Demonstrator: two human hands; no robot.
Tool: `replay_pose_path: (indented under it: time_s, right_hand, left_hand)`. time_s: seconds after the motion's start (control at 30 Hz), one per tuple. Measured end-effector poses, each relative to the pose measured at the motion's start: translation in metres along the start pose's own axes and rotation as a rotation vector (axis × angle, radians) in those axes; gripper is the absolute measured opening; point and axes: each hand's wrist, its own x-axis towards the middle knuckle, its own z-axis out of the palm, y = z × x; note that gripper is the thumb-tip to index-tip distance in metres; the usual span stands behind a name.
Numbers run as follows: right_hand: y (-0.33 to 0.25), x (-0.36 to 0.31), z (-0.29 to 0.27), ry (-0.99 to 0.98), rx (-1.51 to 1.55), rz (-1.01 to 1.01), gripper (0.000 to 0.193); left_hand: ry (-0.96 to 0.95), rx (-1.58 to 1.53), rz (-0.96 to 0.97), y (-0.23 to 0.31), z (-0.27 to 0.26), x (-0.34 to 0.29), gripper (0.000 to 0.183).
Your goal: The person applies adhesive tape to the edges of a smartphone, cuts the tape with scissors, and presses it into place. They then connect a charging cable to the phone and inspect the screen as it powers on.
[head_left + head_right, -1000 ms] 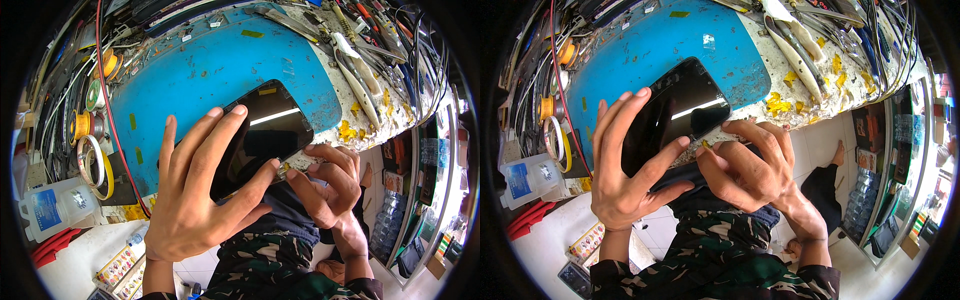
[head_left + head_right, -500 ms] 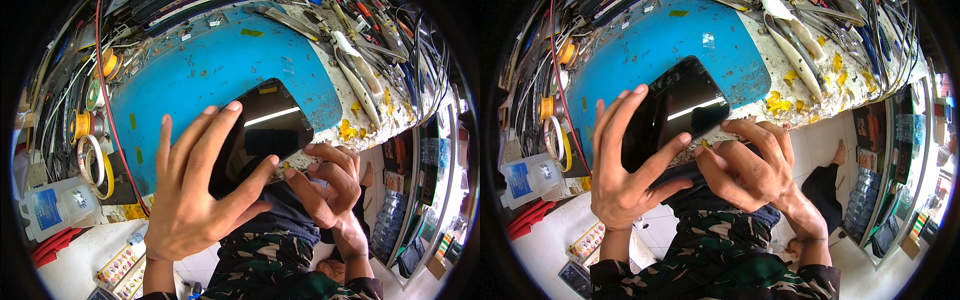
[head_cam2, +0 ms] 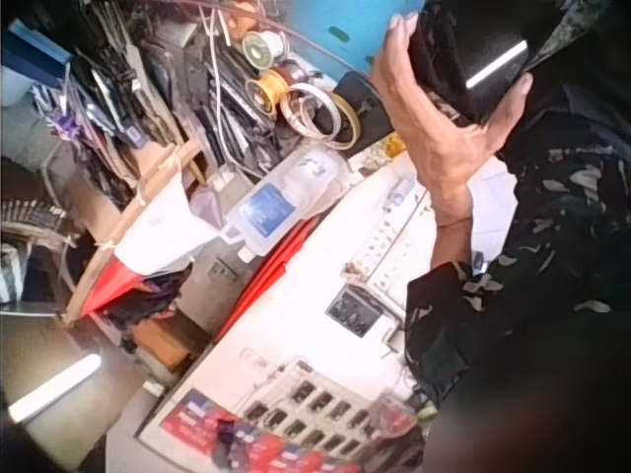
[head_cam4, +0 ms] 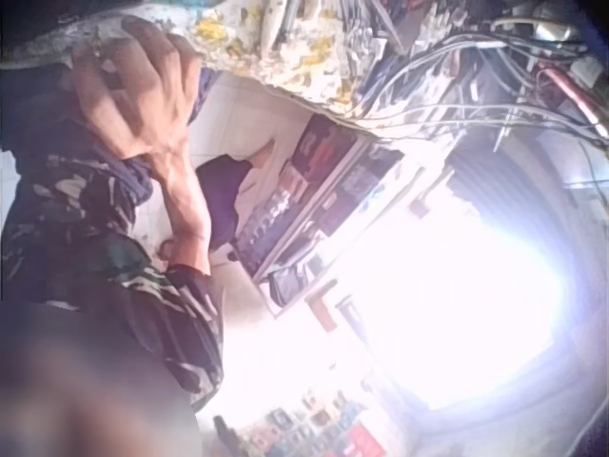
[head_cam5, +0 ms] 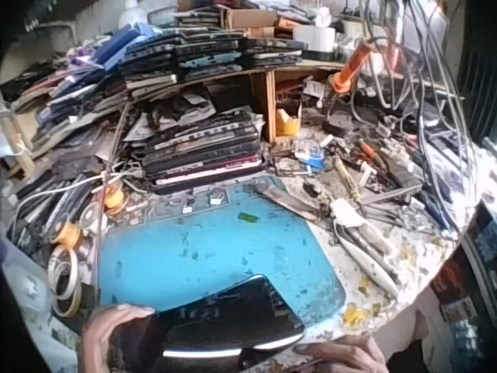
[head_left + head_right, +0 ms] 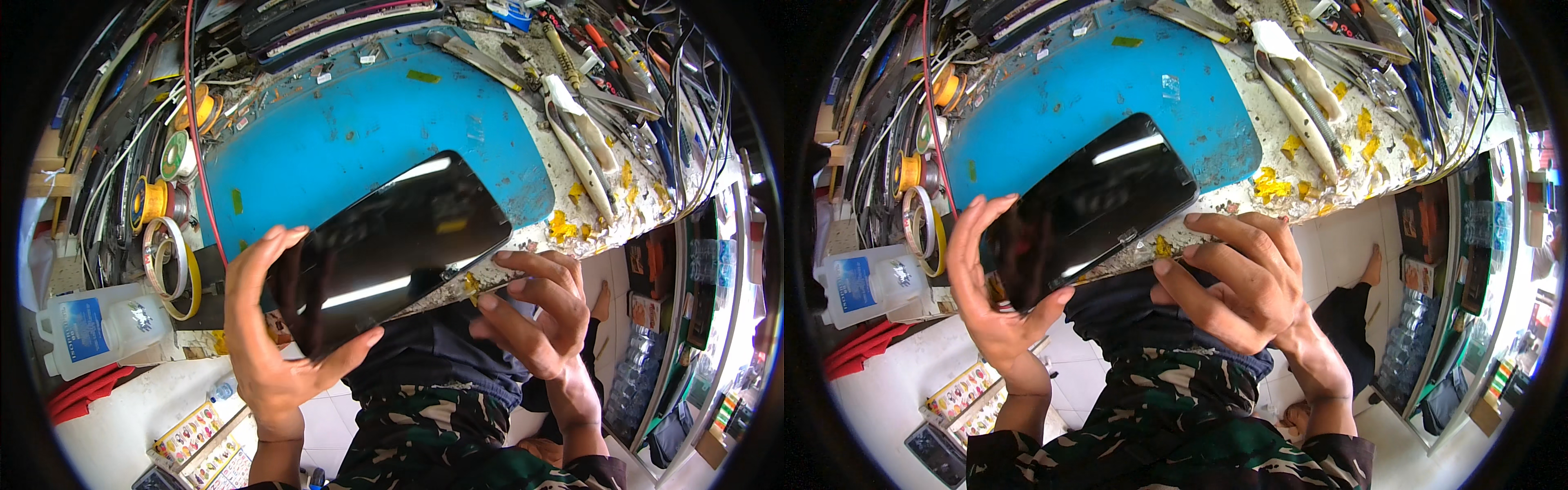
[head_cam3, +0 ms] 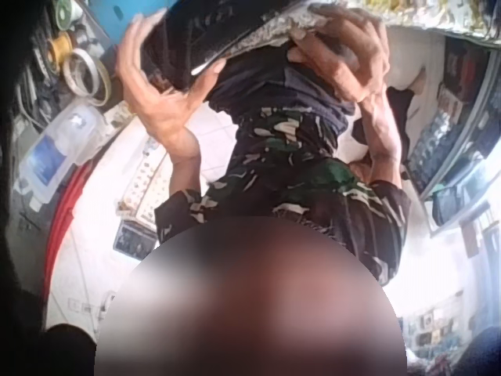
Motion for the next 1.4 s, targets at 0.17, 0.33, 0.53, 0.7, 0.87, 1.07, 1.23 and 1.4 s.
replay_pose_path:
  time_s: [0.17, 0.33, 0.53, 0.7, 0.87, 1.07, 1.23, 1.4]
  right_hand:
    - [0.001, 0.014, -0.004, 0.043, 0.097, 0.134, 0.046]
    - [-0.002, 0.028, 0.003, 0.008, 0.051, 0.041, 0.041]
    - [-0.008, 0.036, 0.002, -0.066, 0.036, 0.024, 0.039]
    - [-0.013, 0.046, 0.003, 0.048, 0.169, 0.027, 0.032]
    - [-0.020, 0.051, 0.005, 0.044, 0.239, 0.052, 0.031]
    - [-0.024, 0.046, 0.005, 0.051, 0.133, 0.017, 0.032]
    - [-0.022, 0.054, -0.013, -0.099, 0.245, 0.139, 0.028]
    - [-0.009, 0.066, -0.021, -0.192, 0.472, 0.270, 0.023]
  left_hand:
    - [0.193, -0.219, -0.099, 0.012, -0.004, 0.001, 0.122]
    - [0.316, -0.266, -0.172, 0.024, -0.002, 0.005, 0.128]
    - [0.296, -0.258, -0.191, 0.029, -0.004, 0.010, 0.138]
    - [0.409, -0.572, -0.346, 0.046, 0.019, 0.016, 0.143]
    - [0.453, -0.793, -0.333, 0.061, 0.048, 0.012, 0.126]
    - [0.422, -0.818, -0.405, 0.065, 0.049, 0.009, 0.114]
    - [0.421, -0.949, -0.347, 0.058, 0.049, 0.012, 0.117]
    - [0.367, -0.915, -0.236, 0.046, 0.049, 0.016, 0.123]
